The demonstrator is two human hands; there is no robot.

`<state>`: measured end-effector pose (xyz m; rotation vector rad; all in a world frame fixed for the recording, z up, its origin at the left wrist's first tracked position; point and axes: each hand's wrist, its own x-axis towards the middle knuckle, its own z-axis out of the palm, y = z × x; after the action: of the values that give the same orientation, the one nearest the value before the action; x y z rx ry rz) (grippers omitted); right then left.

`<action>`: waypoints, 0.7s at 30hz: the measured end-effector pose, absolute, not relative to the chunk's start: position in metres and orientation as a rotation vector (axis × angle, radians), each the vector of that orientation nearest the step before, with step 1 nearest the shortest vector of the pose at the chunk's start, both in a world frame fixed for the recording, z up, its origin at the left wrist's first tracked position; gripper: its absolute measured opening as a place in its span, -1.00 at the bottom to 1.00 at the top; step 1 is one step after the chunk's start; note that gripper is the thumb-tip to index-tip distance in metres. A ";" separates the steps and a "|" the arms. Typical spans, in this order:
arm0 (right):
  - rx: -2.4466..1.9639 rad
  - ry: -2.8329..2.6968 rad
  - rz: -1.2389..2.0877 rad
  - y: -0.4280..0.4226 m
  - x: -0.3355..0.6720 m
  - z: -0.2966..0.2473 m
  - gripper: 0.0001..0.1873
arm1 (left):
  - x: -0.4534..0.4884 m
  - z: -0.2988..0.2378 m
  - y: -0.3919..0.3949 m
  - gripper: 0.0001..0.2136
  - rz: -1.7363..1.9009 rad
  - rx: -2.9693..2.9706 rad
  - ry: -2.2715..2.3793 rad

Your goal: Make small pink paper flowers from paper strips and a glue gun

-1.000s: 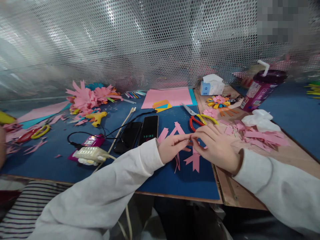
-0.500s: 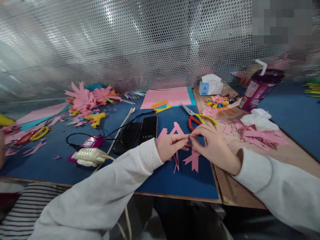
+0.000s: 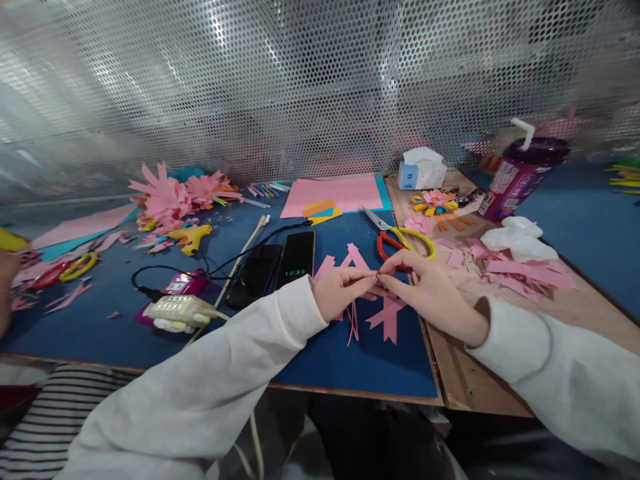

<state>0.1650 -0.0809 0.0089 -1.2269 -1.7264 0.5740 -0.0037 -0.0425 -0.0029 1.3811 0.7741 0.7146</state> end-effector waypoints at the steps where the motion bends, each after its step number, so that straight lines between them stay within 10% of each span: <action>1: -1.229 -1.729 0.580 -0.081 0.165 0.009 -0.94 | -0.004 -0.003 -0.042 -0.58 0.710 1.383 0.773; 21: -1.245 -1.734 0.611 -0.080 0.165 0.012 -0.95 | -0.004 -0.002 -0.043 -0.60 0.673 1.381 0.766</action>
<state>0.1655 -0.0801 0.0117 -1.2449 -1.7342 0.6109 -0.0041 -0.0428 -0.0017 1.3806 0.7664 0.6729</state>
